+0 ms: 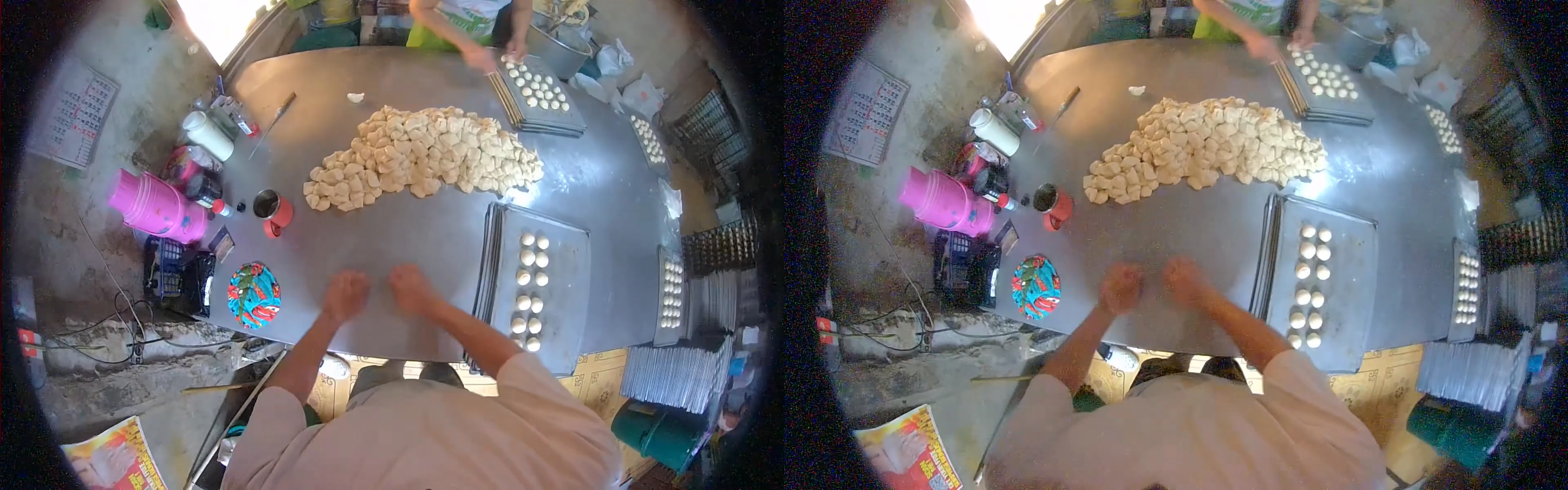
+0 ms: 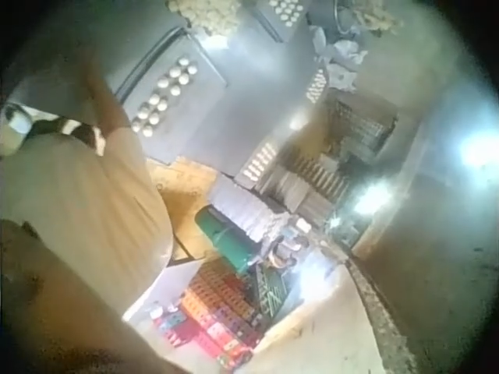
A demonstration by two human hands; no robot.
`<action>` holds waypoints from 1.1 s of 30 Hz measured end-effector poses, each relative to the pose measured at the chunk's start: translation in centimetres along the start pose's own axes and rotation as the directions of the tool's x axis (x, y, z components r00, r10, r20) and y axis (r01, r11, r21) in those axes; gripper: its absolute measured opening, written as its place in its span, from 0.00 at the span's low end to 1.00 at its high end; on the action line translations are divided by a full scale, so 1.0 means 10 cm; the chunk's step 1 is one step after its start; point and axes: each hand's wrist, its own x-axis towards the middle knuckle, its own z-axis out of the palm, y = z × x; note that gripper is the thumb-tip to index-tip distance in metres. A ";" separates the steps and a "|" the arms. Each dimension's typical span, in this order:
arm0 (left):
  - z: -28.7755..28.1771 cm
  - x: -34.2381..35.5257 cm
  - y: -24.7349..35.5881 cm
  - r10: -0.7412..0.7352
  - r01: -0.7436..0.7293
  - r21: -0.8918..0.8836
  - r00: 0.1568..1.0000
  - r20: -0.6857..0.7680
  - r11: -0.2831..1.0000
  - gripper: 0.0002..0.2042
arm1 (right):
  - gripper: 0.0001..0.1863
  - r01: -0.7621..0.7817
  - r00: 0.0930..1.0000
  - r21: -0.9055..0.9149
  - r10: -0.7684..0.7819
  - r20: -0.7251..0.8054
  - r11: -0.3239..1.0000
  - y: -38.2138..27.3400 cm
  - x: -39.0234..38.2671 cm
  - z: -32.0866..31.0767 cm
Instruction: The recorder is shaping small pieces of dough into balls and arranging them on a baking tray.
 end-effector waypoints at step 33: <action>0.75 2.95 4.45 0.319 -0.390 -0.268 0.908 -0.272 0.881 0.13 | 0.17 -0.450 0.505 0.441 0.628 -0.592 0.777 2.52 -2.21 -2.69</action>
